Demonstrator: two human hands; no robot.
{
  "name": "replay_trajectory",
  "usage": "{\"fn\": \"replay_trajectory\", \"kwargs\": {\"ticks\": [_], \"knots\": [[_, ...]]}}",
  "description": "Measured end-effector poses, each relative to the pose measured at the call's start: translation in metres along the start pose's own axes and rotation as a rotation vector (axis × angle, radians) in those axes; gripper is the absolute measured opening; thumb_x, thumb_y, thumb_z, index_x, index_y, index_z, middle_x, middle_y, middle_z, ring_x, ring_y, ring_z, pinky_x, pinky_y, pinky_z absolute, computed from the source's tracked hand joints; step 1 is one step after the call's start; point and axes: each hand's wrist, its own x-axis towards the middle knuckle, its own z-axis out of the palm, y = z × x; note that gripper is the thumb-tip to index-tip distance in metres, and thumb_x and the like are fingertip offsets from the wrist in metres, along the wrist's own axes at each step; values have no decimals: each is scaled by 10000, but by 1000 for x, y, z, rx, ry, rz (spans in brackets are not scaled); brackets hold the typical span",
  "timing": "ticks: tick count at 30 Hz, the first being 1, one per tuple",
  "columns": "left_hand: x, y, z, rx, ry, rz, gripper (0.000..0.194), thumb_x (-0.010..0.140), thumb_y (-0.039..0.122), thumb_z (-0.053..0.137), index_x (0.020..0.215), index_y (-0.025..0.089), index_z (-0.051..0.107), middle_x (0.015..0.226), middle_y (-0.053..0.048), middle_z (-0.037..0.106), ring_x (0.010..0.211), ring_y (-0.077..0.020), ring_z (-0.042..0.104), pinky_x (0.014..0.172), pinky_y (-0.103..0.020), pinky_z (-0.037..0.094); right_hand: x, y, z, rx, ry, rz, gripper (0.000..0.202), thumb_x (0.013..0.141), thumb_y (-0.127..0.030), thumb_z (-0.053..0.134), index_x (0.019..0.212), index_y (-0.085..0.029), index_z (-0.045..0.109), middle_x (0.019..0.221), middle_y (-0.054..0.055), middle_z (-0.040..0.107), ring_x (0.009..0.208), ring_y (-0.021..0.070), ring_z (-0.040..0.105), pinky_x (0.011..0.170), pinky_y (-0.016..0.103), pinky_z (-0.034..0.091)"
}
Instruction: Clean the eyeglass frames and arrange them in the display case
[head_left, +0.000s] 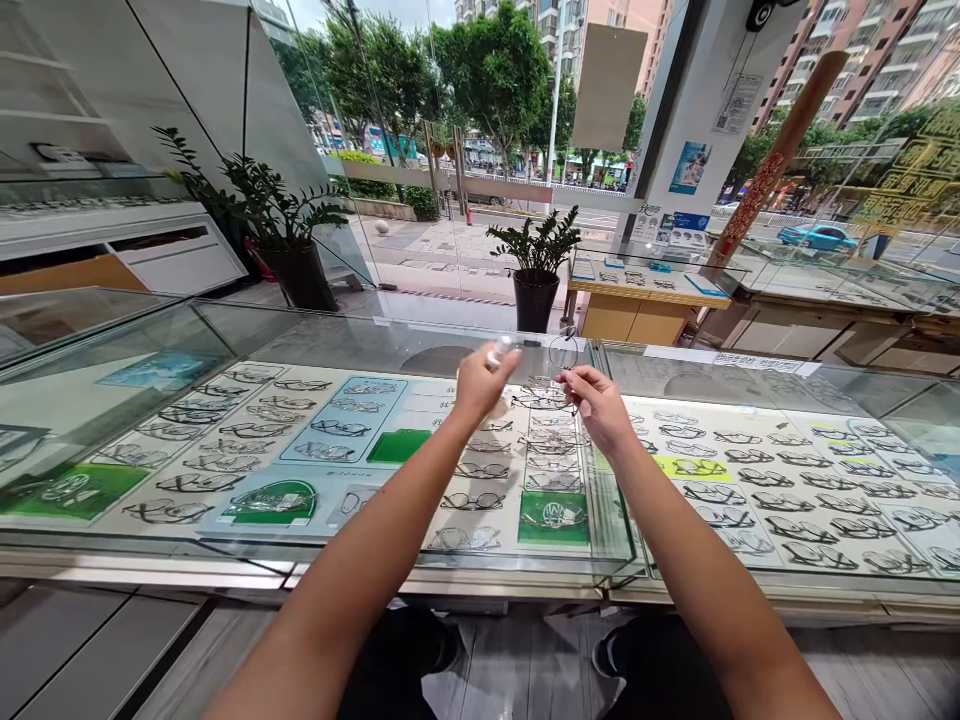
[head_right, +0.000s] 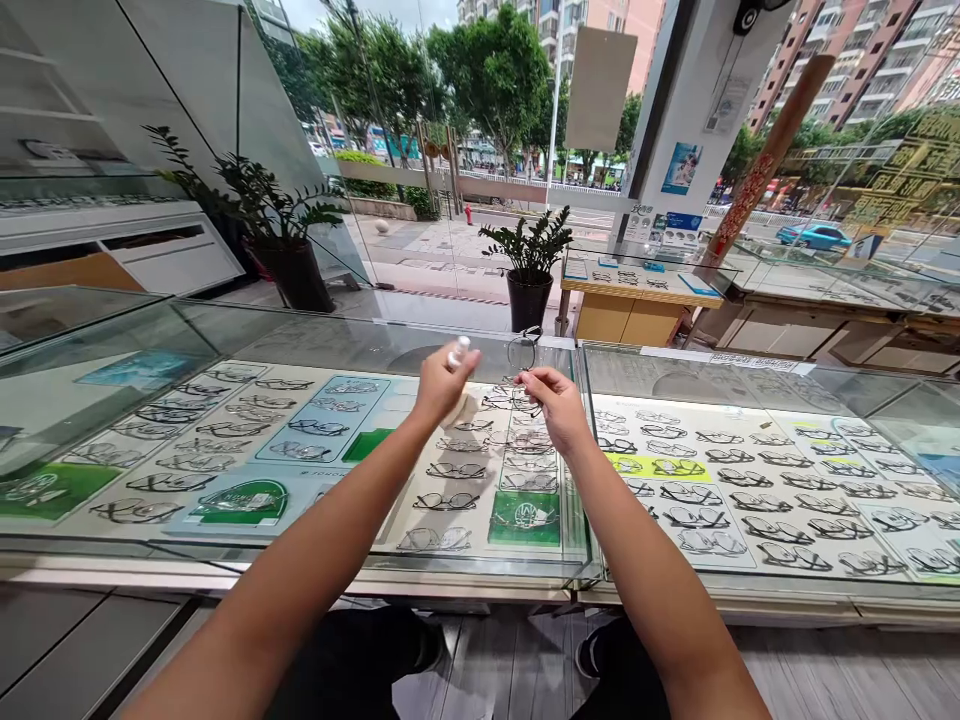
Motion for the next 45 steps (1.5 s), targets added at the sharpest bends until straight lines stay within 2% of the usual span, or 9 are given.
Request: {"fn": "replay_trajectory", "kwargs": {"ticks": [4, 11, 19, 24, 26, 29, 33, 39, 45], "knots": [[26, -43, -16, 75, 371, -231, 157, 928, 242, 630, 1078, 227, 588, 1025, -79, 697, 917, -248, 643, 821, -351, 483, 2, 3, -4, 3, -15, 1, 305, 733, -522, 924, 840, -272, 787, 934, 31, 786, 773, 175, 567, 707, 331, 444], [37, -93, -29, 141, 550, -409, 238, 979, 166, 519, 1214, 199, 529, 1238, -176, 691, 1136, -305, 670, 1032, -440, 503, 5, 7, -7, -10, -2, 7, 304, 728, -519, 926, 835, -271, 786, 939, 34, 787, 741, 173, 547, 679, 334, 430], [38, -98, -29, 187, 575, -479, 336, 954, 119, 548, 1280, 182, 496, 1269, -199, 676, 1207, -338, 669, 1065, -485, 496, 5, 6, -6, 39, -8, 13, 272, 728, -482, 946, 831, -269, 811, 922, 27, 783, 737, 159, 520, 675, 320, 399], [29, -65, -30, 380, 716, -276, 677, 926, 264, 675, 1512, 152, 355, 1641, -286, 326, 1565, -379, 354, 1276, -533, 281, 3, 2, -6, 62, 4, 33, 292, 702, -480, 969, 827, -263, 817, 929, 30, 782, 740, 152, 513, 681, 312, 401], [24, -48, -28, 501, 689, -71, 720, 941, 307, 671, 1554, 136, 337, 1658, -280, 299, 1585, -384, 318, 1283, -524, 266, 3, 1, -6, 70, 6, 31, 294, 695, -477, 974, 824, -264, 819, 929, 30, 781, 739, 149, 513, 681, 310, 402], [19, -33, -19, 559, 392, 93, 510, 1000, 283, 573, 1485, 155, 482, 1513, -225, 502, 1459, -368, 474, 1218, -501, 350, 4, 2, -7, 76, -1, 21, 281, 709, -477, 967, 829, -268, 823, 932, 28, 781, 735, 147, 508, 680, 308, 402], [17, -41, -5, 563, -22, -65, 397, 983, 242, 588, 1376, 196, 624, 1413, -189, 606, 1384, -384, 523, 1190, -513, 363, 5, 5, -8, 67, -15, 10, 272, 731, -483, 956, 841, -271, 825, 941, 28, 783, 745, 148, 514, 686, 306, 405], [19, -68, -5, 439, -34, -300, 367, 865, 140, 687, 1232, 150, 672, 1321, -247, 671, 1299, -414, 605, 1096, -506, 443, 5, 5, -8, 45, -16, 3, 276, 740, -492, 946, 853, -274, 819, 946, 30, 782, 757, 158, 523, 689, 315, 406], [33, -63, -11, 73, 164, -362, 314, 916, 243, 610, 1226, 204, 639, 1198, -158, 727, 1088, -316, 684, 903, -397, 524, 5, 3, -7, 43, -11, 5, 279, 734, -489, 941, 848, -270, 811, 944, 31, 780, 752, 158, 520, 687, 318, 399]]}}
